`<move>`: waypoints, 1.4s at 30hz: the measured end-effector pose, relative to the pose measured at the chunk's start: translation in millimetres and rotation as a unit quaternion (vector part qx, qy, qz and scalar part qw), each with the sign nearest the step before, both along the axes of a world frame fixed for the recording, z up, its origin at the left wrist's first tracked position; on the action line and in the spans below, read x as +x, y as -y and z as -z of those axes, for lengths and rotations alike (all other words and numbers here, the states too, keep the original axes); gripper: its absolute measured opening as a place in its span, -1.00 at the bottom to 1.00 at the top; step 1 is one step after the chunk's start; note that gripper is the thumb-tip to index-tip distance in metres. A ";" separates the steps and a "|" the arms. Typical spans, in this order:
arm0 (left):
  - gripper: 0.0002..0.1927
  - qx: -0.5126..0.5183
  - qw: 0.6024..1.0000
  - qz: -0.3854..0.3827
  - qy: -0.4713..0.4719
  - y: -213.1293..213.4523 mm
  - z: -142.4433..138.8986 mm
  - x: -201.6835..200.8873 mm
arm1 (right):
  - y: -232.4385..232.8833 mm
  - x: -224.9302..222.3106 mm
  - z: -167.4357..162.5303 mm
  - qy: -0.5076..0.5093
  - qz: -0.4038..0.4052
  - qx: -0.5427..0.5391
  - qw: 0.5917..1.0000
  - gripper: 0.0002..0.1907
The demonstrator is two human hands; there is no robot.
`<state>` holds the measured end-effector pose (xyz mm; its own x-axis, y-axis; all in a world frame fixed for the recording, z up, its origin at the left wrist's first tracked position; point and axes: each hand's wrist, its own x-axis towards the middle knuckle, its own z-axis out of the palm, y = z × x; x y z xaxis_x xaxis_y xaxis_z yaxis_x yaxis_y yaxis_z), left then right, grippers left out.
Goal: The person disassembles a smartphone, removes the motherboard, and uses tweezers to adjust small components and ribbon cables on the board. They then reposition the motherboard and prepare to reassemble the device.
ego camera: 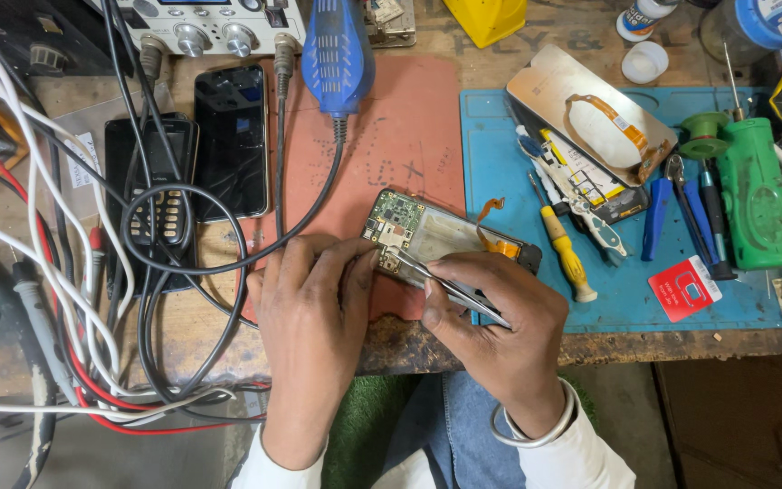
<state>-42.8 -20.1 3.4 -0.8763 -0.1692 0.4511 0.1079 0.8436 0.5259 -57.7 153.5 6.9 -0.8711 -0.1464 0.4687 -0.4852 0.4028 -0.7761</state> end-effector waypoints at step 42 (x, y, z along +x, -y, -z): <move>-0.82 0.004 0.999 0.005 -0.036 -1.6 -2.3 3.3 | 4.9 -1.0 -7.8 -0.018 -0.025 0.037 0.999 -0.76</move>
